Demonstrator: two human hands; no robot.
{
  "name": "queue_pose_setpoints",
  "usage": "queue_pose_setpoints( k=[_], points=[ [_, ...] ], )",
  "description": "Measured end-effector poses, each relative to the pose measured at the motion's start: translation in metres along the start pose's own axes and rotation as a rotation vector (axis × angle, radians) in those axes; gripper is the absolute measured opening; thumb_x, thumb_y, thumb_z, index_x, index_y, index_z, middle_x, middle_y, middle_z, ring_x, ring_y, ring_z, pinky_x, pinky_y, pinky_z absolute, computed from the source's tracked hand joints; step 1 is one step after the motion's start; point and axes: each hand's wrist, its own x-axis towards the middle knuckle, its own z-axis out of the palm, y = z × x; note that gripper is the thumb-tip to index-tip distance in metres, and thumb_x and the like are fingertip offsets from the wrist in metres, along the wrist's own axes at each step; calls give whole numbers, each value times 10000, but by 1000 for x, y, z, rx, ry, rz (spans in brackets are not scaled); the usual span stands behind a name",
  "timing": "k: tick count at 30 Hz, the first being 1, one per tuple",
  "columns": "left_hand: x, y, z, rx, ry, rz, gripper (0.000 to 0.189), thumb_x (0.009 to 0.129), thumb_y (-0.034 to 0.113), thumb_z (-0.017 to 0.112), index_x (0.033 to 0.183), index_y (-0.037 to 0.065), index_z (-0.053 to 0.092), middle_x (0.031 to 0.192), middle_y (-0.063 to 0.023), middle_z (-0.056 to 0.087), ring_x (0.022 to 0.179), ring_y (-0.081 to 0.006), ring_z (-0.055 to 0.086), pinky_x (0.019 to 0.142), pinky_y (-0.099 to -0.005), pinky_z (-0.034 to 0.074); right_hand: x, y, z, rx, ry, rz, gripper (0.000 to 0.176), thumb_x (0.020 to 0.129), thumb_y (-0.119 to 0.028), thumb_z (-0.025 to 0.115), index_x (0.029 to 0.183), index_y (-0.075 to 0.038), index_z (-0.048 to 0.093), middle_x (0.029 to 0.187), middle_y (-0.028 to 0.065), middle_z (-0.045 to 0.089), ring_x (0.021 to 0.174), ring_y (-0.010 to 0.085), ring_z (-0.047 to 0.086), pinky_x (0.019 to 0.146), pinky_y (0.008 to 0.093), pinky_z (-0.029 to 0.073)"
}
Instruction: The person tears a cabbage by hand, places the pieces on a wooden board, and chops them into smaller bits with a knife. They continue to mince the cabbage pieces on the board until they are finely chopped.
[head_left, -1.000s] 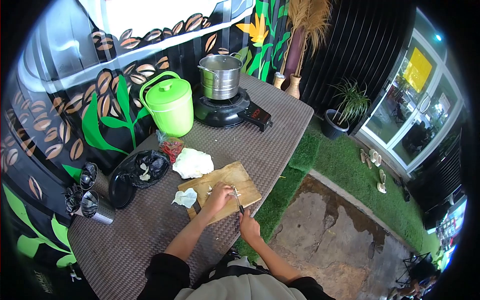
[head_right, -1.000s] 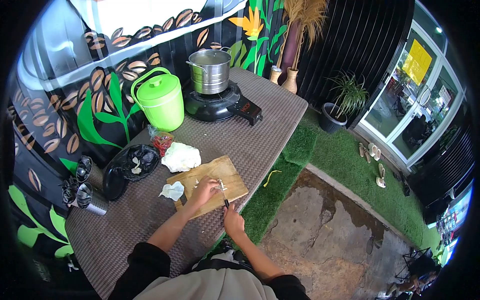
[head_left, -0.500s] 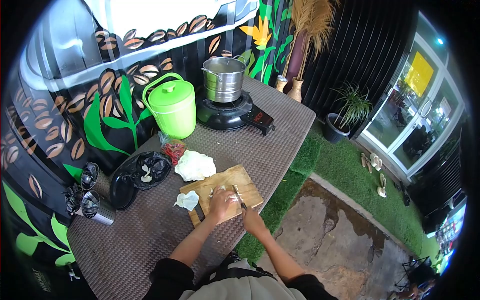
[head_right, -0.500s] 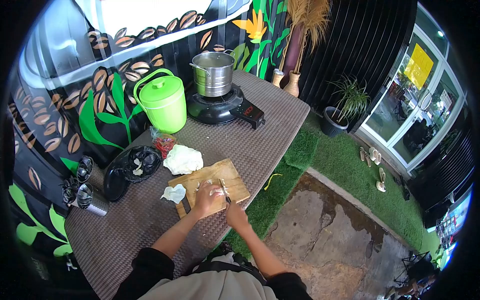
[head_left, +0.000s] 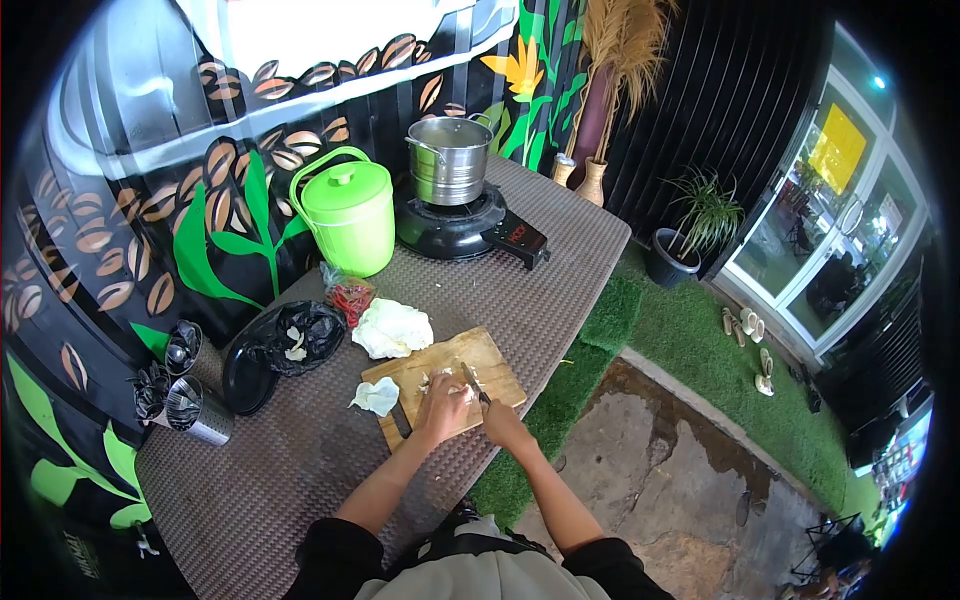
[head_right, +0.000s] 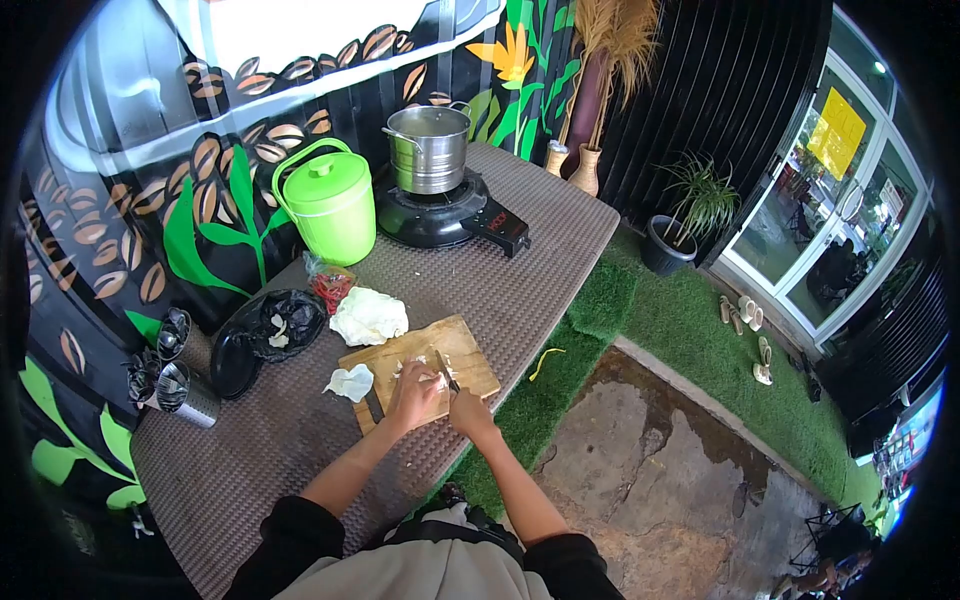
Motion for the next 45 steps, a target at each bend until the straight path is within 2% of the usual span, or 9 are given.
queue_pose_setpoints(
  k=[8,14,16,20,23,28,34,38,45],
  points=[
    [-4,-8,8,-154,-35,-160,70,759,81,644,797,39,685,836,-96,639,923,-247,562,1077,-468,272,-33,-28,21,-5,87,198,356,954,-322,376,1029,20,437,891,323,601,864,474,596,746,548,471],
    [-3,-5,-1,-56,-119,-104,140,788,164,635,853,49,682,882,-102,650,952,-245,574,1089,-492,231,12,-11,0,-60,65,-31,395,950,-328,386,1023,56,448,860,320,607,841,468,604,746,532,476],
    [-5,-6,-4,-87,-109,-93,161,796,182,630,874,50,679,890,-104,652,972,-243,573,1093,-498,219,13,-9,-8,22,-150,23,416,948,-328,392,1017,79,447,856,331,601,835,480,599,746,530,474],
    [-8,-7,-7,-119,-104,-103,167,782,141,647,915,41,665,918,-106,651,942,-249,593,1098,-495,211,-28,-12,24,15,64,48,417,949,-344,386,1030,62,433,889,347,590,862,480,595,750,534,472],
    [-7,-12,-5,-158,-97,-104,178,772,120,660,929,37,658,937,-100,653,915,-255,607,1099,-492,211,-44,-31,32,-22,99,183,395,953,-340,372,1062,36,421,910,337,593,883,477,593,760,541,470],
    [1,-8,-14,-170,-97,-86,205,761,119,674,952,47,655,953,-84,656,936,-256,607,1096,-490,218,-1,-25,14,-90,37,125,411,954,-367,363,1090,12,445,973,287,614,899,447,610,793,528,473],
    [4,-29,-29,-155,-143,-13,275,708,171,732,950,58,668,974,-67,656,1003,-236,576,1063,-444,282,5,-16,-12,21,-158,49,419,946,-323,400,970,78,520,897,337,598,887,451,597,776,513,465],
    [-2,-36,-30,-187,-149,-62,247,678,195,753,873,57,689,956,-69,654,980,-239,572,980,-406,361,-35,-27,22,-31,47,103,403,941,-325,402,1106,40,450,934,299,615,937,462,589,811,524,465],
    [-9,-36,-5,-213,-45,-125,199,693,192,739,833,58,696,879,-66,643,917,-242,573,910,-365,401,-34,-40,29,-77,14,224,373,948,-333,394,1093,8,437,966,290,614,915,435,612,768,527,488]
  ],
)
